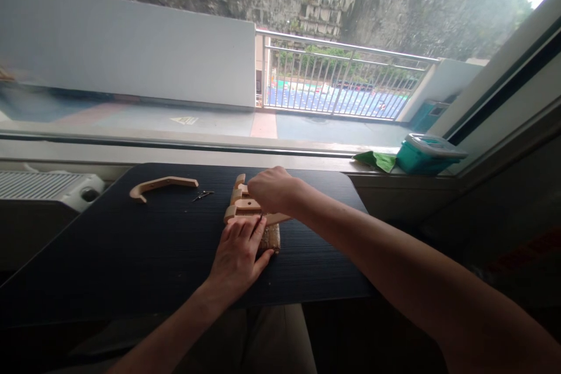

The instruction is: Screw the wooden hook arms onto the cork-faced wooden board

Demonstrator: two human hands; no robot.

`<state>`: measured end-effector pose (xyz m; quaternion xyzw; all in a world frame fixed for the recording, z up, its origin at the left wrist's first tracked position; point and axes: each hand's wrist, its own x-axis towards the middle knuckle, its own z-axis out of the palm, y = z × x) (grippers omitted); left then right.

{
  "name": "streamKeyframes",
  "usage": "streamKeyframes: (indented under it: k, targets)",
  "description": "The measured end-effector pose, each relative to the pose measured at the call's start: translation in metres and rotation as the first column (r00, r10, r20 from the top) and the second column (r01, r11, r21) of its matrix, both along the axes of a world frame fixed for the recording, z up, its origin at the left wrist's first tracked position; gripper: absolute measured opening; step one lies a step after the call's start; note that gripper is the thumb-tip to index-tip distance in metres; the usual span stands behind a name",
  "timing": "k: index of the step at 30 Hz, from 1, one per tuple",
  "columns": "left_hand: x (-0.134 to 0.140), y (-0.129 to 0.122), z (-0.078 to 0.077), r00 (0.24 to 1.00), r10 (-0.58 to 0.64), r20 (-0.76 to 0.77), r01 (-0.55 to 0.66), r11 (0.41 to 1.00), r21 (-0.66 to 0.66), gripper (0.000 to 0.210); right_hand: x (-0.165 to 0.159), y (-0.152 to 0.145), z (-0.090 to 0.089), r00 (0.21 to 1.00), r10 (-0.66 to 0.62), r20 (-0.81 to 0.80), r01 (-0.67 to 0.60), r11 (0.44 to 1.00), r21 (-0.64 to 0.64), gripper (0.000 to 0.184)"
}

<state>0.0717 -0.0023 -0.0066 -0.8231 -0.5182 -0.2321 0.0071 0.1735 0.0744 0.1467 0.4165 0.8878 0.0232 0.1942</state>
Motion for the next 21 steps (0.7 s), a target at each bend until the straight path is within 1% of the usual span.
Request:
streamKeyframes:
  k: [3,5,7,11,13,16,18,21]
  targets:
    - [0.000,0.001,0.000,1.000,-0.004,0.004,0.004,1.000,0.006,0.056,-0.001,0.000,-0.001,0.999,0.048,-0.017,-0.048,0.999,-0.009,0.023]
    - [0.000,0.001,0.000,1.000,-0.008,0.004,0.008,1.000,0.007,0.057,0.000,0.004,-0.003,0.999,0.043,-0.016,-0.044,0.999,-0.029,0.022]
    - [0.000,0.001,0.000,1.000,-0.006,0.003,0.006,1.000,0.002,0.057,0.001,0.009,-0.005,1.000,0.006,-0.026,-0.008,0.998,-0.055,0.021]
    - [0.000,0.000,0.001,1.000,-0.002,0.002,0.003,1.000,-0.004,0.057,0.002,0.014,-0.007,0.991,-0.120,-0.053,0.116,0.990,-0.084,0.025]
    - [0.000,0.000,0.001,1.000,-0.005,0.001,0.005,1.000,-0.003,0.057,0.001,0.012,-0.005,0.989,-0.145,-0.030,0.142,0.986,-0.082,0.027]
    - [0.000,-0.001,0.001,1.000,-0.004,0.001,0.004,1.000,-0.002,0.058,-0.001,0.006,0.001,0.992,-0.114,0.053,0.119,0.989,-0.087,0.033]
    - [0.000,-0.001,0.001,1.000,-0.002,0.000,0.002,1.000,0.001,0.058,-0.002,0.002,0.004,0.993,-0.079,0.085,0.085,0.993,-0.077,0.030]
    - [0.000,-0.001,0.001,1.000,-0.004,-0.002,0.004,1.000,0.001,0.058,-0.001,0.000,0.004,0.997,-0.049,0.064,0.053,0.997,-0.061,0.023]
